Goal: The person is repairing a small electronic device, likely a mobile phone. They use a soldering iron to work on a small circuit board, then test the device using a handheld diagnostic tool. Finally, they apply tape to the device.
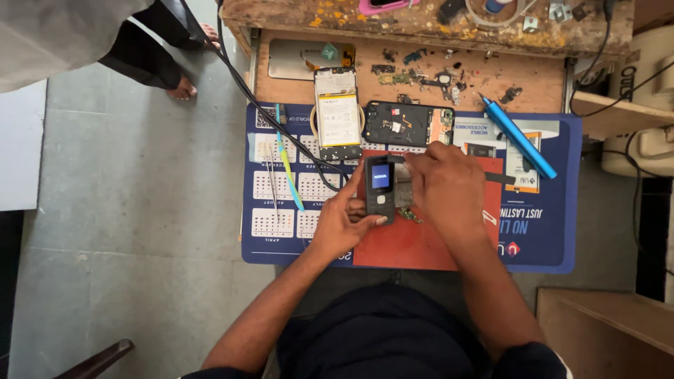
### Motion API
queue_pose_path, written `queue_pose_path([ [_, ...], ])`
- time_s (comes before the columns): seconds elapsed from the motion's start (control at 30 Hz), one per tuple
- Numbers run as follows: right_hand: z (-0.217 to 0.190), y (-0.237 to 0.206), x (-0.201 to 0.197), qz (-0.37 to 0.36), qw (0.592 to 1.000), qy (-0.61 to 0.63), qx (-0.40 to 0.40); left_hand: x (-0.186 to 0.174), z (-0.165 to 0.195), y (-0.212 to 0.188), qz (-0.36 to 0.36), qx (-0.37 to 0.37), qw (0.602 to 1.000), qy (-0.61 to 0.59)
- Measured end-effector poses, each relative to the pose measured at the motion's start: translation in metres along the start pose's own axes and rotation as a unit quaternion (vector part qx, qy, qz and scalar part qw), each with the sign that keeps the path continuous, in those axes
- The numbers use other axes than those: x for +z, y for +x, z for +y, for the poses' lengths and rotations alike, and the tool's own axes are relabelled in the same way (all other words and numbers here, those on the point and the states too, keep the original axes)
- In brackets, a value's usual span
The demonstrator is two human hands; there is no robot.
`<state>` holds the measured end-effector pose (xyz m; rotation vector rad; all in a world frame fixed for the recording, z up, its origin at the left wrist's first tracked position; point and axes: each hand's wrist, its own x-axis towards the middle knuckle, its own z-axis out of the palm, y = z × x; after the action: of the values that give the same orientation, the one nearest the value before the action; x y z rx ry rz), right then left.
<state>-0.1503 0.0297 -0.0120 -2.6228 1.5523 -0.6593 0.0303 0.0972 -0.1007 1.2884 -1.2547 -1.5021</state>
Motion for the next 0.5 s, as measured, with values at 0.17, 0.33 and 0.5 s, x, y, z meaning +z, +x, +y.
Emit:
queue_pose_path([
  [0.17,-0.006,0.000,0.002,-0.003,0.997,0.065,-0.030,0.003,-0.009,0.006,-0.011,-0.001,0.998,-0.069],
  [0.33,-0.006,0.001,0.000,0.001,0.999,0.027,0.025,0.002,-0.013,0.005,-0.005,-0.004,0.997,-0.075],
  [0.5,-0.008,0.002,-0.004,0.006,1.000,0.017,0.001,0.003,-0.013,0.005,-0.003,-0.008,0.997,-0.079],
])
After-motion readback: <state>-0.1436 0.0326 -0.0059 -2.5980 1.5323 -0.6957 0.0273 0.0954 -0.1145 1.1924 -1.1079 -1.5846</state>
